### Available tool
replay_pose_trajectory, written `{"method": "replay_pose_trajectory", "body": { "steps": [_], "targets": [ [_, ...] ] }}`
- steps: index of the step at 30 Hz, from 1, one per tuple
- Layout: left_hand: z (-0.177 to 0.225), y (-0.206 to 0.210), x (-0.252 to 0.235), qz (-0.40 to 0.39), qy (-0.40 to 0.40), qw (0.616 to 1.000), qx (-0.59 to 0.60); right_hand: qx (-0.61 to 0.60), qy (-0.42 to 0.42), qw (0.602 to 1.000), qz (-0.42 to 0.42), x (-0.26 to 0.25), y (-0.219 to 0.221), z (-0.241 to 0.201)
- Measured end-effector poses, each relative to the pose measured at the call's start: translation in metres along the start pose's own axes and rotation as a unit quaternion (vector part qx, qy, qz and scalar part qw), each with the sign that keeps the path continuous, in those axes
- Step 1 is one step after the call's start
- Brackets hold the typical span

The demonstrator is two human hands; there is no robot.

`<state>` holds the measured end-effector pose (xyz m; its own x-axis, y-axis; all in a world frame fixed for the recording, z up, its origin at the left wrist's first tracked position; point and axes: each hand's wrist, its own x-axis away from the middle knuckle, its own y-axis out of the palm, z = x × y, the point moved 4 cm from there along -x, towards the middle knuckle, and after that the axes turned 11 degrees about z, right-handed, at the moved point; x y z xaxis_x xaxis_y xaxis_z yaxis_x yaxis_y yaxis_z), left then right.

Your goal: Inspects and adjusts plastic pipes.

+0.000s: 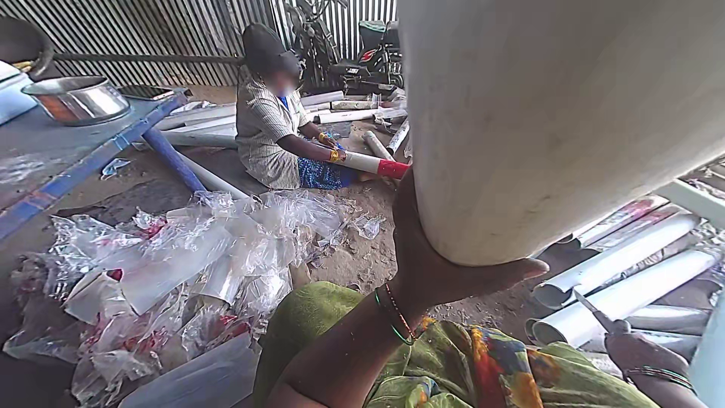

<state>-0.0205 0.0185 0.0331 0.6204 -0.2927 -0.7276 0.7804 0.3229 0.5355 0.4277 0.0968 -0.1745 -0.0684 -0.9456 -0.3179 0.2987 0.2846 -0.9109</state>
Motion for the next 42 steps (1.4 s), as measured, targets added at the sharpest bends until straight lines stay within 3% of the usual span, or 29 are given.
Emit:
{"method": "replay_pose_trajectory", "body": {
  "steps": [1,2,7,9,14,18,23,29,38,42],
  "targets": [
    [0.000,0.000,0.000,-0.001,-0.001,1.000,0.002,0.010,0.063,0.990,-0.123,-0.012,-0.009,-0.006],
    [0.000,0.000,0.001,-0.001,-0.004,1.000,0.008,0.011,0.089,0.982,-0.167,-0.021,-0.012,-0.008],
    [0.000,0.000,0.000,0.001,-0.012,1.000,0.011,0.020,0.075,0.979,-0.189,-0.042,-0.045,-0.030],
    [0.000,-0.001,0.000,0.002,-0.010,1.000,0.005,0.015,0.050,0.988,-0.147,-0.048,-0.043,-0.034],
    [-0.001,-0.003,-0.001,-0.001,0.000,1.000,-0.006,-0.013,0.076,0.979,-0.188,-0.065,-0.051,-0.050],
    [-0.002,-0.002,-0.002,0.004,0.004,1.000,-0.009,-0.077,0.099,0.967,-0.223,-0.068,-0.092,-0.092],
    [-0.005,-0.002,-0.002,0.002,0.002,1.000,-0.020,-0.062,-0.004,0.961,-0.270,-0.059,-0.122,-0.149],
    [-0.010,0.015,-0.006,0.003,-0.030,0.999,-0.029,-0.101,-0.055,0.943,-0.313,-0.037,-0.140,-0.161],
    [-0.032,0.067,-0.018,-0.088,-0.063,0.994,-0.028,-0.299,-0.009,0.907,-0.297,-0.029,-0.118,-0.145],
    [-0.045,0.090,-0.021,-0.088,-0.051,0.994,-0.030,-0.327,0.015,0.891,-0.314,-0.025,-0.079,-0.136]
  ]
}}
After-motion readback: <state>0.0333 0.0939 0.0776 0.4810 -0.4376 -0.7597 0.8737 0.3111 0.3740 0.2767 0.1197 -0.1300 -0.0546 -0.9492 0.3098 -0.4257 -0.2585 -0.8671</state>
